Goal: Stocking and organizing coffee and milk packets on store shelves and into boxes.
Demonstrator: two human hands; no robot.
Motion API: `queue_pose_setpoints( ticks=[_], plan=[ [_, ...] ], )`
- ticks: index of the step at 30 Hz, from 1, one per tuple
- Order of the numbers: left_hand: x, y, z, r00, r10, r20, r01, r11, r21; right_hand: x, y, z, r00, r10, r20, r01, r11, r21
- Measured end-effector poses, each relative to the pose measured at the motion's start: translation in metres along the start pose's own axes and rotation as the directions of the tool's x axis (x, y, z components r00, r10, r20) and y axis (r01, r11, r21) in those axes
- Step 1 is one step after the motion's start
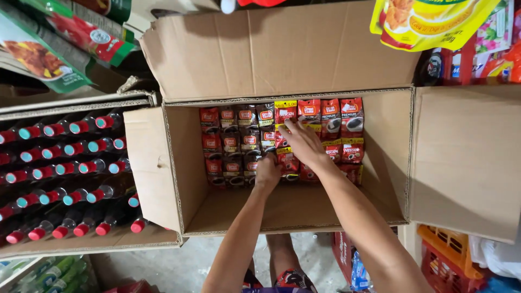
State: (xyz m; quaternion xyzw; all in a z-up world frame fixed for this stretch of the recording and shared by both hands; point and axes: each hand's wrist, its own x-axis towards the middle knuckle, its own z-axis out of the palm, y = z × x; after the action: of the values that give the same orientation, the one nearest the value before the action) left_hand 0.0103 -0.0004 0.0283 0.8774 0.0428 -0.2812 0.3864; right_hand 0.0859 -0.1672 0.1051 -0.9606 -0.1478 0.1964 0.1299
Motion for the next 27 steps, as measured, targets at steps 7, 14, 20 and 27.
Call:
queue_pose_setpoints(
  ticks=[7, 14, 20, 27],
  plan=[
    [-0.001, 0.003, -0.003, 1.0, 0.008, 0.0, -0.008, 1.0, -0.022, -0.001, 0.0, -0.003, 0.997, 0.015, 0.077, -0.019, 0.999, 0.047],
    [0.0, 0.002, -0.001, 0.999, 0.031, 0.03, -0.03, 0.999, -0.023, -0.009, -0.008, -0.02, 0.997, 0.009, 0.082, -0.015, 0.997, 0.078],
    [-0.001, 0.016, -0.01, 1.0, -0.001, 0.031, 0.001, 1.0, 0.013, -0.014, 0.01, 0.016, 0.996, 0.031, -0.078, -0.024, 0.996, 0.087],
    [0.001, 0.013, 0.001, 0.991, -0.08, 0.108, 0.084, 0.996, -0.035, -0.054, 0.027, 0.008, 0.931, 0.315, -0.187, -0.19, 0.851, 0.489]
  ],
)
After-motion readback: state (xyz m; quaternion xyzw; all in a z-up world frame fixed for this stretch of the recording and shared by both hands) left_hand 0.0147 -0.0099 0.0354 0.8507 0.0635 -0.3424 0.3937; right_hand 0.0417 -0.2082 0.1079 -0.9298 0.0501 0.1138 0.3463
